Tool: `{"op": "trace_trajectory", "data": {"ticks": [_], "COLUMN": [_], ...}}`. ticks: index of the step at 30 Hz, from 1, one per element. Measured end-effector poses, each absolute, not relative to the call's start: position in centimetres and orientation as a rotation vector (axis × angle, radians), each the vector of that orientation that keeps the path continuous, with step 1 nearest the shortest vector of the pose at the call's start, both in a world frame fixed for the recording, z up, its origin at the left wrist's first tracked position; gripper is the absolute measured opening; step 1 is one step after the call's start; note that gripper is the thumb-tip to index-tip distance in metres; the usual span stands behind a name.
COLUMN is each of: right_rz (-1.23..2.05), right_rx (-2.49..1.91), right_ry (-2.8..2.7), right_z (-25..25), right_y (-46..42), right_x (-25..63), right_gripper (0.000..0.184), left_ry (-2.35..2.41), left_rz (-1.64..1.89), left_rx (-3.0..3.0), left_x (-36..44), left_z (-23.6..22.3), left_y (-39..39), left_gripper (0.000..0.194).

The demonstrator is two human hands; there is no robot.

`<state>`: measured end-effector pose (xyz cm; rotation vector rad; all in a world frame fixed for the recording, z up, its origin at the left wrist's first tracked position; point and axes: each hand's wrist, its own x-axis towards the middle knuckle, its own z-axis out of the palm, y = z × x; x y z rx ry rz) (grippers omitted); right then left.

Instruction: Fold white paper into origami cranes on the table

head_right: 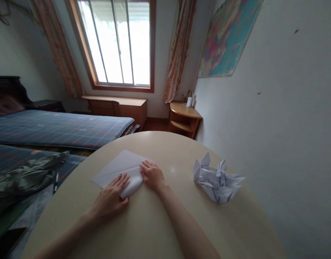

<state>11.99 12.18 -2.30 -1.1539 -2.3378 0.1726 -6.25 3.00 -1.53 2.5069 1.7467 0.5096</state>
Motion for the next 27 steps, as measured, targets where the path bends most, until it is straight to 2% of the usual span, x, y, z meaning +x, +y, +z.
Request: {"op": "trace_trajectory", "data": {"ticks": [5,9,13,17,21,24,27], "right_rz": [0.292,0.366,0.422,0.464,0.261,0.074,-0.032], "right_rx": [-1.219,-1.232,-1.225,-1.181,-1.177,-1.338,-1.478], "right_ry": [-2.361,-2.36,-2.351,-2.295,-2.284,-2.144,-1.961], "right_z": [-2.6,-2.2,-1.9,-2.1,-2.6,-2.8,-2.9], "right_y": [11.6,10.8,9.5,7.5,5.6,4.9,4.8], "right_x": [12.6,13.8,15.5,17.5,19.5,20.4,20.6], "right_gripper": [0.036,0.035,0.036,0.048,0.045,0.039,0.033], "left_ry": [1.509,1.375,1.457,1.682,1.833,1.836,1.8], "left_rz": [0.621,0.674,0.7,0.744,0.893,0.949,1.158], "left_rx": [2.538,2.512,2.51,2.368,2.279,2.275,2.244], "left_x": [-7.0,-8.5,-8.9,-8.4,-7.3,-5.8,-4.1], "left_z": [-1.7,-1.5,-1.1,-1.5,-2.0,-2.0,-2.0], "left_y": [3.0,3.7,4.0,4.3,5.2,6.3,7.6], "left_gripper": [0.061,0.066,0.047,0.023,0.025,0.033,0.036]}}
